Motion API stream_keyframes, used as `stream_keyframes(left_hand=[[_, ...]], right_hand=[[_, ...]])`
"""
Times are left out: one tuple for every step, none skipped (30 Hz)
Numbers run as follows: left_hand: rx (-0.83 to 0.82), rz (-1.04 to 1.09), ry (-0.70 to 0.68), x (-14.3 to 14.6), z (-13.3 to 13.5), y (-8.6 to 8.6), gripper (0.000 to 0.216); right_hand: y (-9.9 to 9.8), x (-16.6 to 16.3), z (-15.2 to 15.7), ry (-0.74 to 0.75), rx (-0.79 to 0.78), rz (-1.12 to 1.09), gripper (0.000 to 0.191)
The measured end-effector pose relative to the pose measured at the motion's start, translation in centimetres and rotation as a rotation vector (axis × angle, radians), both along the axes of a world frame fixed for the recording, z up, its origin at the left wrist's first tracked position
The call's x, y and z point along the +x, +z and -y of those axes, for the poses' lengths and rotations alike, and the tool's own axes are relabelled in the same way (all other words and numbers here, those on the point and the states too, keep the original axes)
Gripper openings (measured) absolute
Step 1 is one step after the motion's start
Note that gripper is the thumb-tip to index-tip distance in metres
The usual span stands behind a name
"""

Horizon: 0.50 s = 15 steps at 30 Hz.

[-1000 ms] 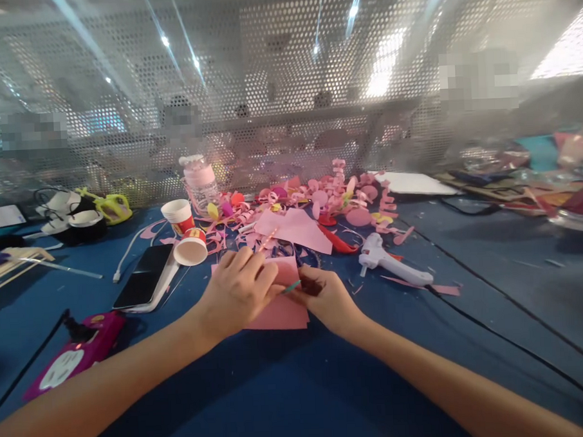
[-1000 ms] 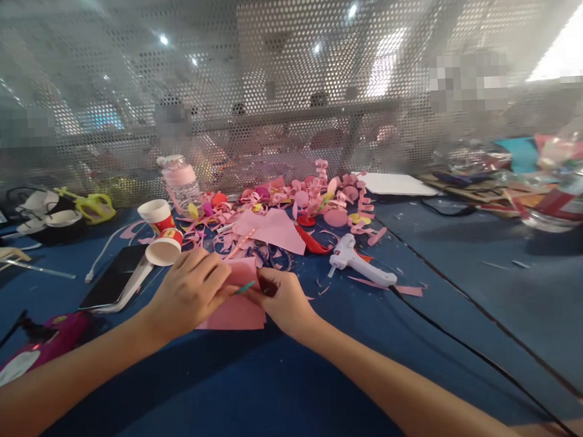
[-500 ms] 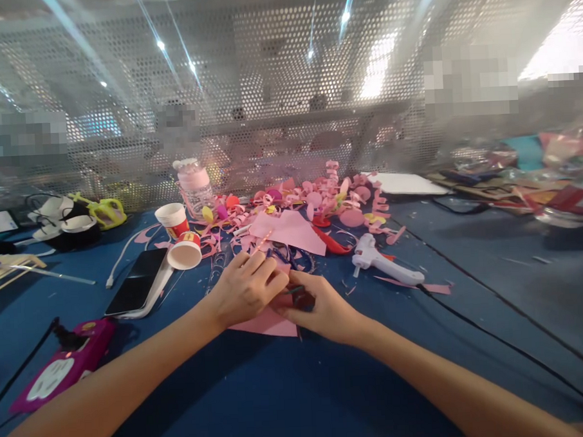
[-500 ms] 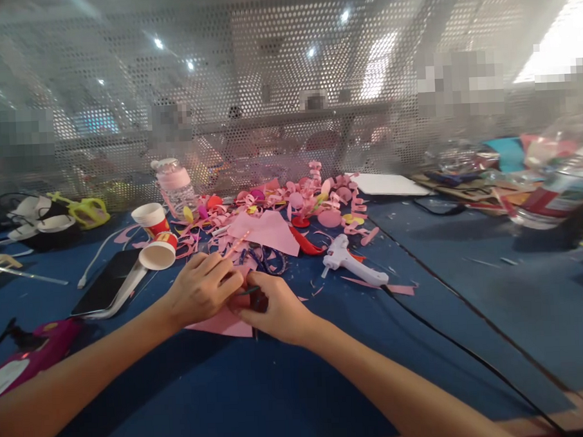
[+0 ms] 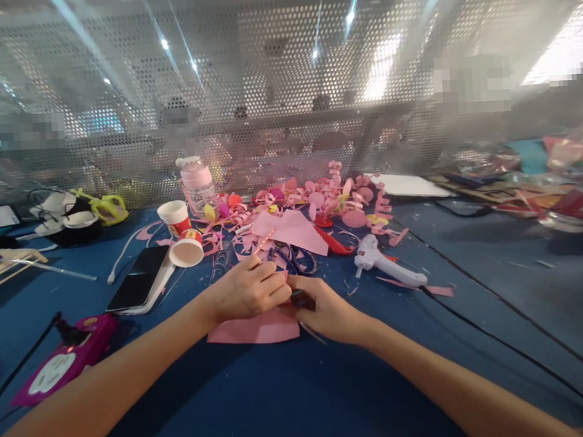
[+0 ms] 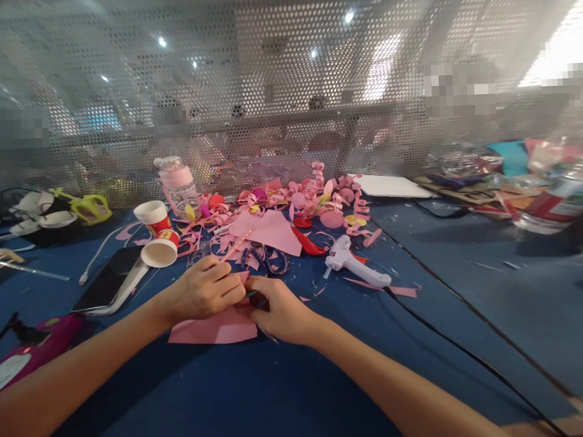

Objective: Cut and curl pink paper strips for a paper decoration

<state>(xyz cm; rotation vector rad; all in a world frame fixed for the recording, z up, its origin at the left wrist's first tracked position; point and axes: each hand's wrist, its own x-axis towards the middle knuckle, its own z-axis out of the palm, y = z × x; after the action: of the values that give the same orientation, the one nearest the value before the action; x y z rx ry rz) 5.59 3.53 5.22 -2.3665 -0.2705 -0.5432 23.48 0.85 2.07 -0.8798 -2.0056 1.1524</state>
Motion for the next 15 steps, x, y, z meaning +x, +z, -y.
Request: stream_keyframes(left_hand=[[-0.04, -0.022, -0.02, -0.1, -0.1, 0.3, 0.015], [-0.092, -0.041, -0.037, -0.2, -0.3, 0.5, 0.015], [-0.152, -0.055, -0.045, -0.3, -0.4, 0.7, 0.016], [-0.21, -0.067, -0.052, -0.3, -0.6, 0.9, 0.016], [-0.264, -0.073, -0.057, -0.4, -0.6, 1.1, 0.017], [-0.312, -0.074, -0.059, -0.5, -0.7, 1.2, 0.018], [-0.356, -0.073, -0.064, -0.5, -0.7, 1.2, 0.018], [-0.396, -0.066, -0.068, -0.6, -0.8, 1.3, 0.018], [-0.438, -0.052, -0.069, -0.6, -0.8, 1.2, 0.018], [-0.481, -0.029, -0.068, -0.7, -0.8, 1.2, 0.018], [-0.524, 0.001, -0.063, -0.8, -0.9, 1.2, 0.019], [-0.563, 0.036, -0.055, -0.8, -0.9, 1.1, 0.019], [-0.594, 0.075, -0.043, -0.9, -1.0, 1.1, 0.02], [-0.615, 0.117, -0.025, -1.0, -1.1, 1.1, 0.021], [-0.626, 0.155, -0.005, -1.1, -1.2, 1.1, 0.021]], right_hand=[[0.1, 0.0, 0.0, 0.007, 0.015, -0.004, 0.009], [0.2, -0.1, 0.0, 0.015, 0.031, -0.007, 0.01], [0.4, -0.1, 0.0, 0.024, 0.046, -0.008, 0.012], [0.5, -0.1, 0.0, 0.032, 0.059, -0.009, 0.014], [0.7, -0.1, 0.0, 0.04, 0.071, -0.009, 0.016], [0.7, -0.1, 0.1, 0.048, 0.079, -0.006, 0.017], [0.8, 0.0, 0.1, 0.054, 0.087, 0.003, 0.018], [0.8, 0.0, 0.1, 0.054, 0.098, 0.014, 0.018], [0.8, 0.1, 0.1, 0.048, 0.111, 0.028, 0.016], [0.8, 0.2, 0.1, 0.041, 0.127, 0.045, 0.016], [0.8, 0.2, 0.1, 0.033, 0.142, 0.06, 0.018], [0.7, 0.3, 0.0, 0.028, 0.152, 0.073, 0.022], [0.7, 0.3, 0.0, 0.025, 0.157, 0.083, 0.027], [0.6, 0.3, 0.0, 0.024, 0.154, 0.089, 0.03], [0.6, 0.4, 0.0, 0.023, 0.146, 0.09, 0.031]])
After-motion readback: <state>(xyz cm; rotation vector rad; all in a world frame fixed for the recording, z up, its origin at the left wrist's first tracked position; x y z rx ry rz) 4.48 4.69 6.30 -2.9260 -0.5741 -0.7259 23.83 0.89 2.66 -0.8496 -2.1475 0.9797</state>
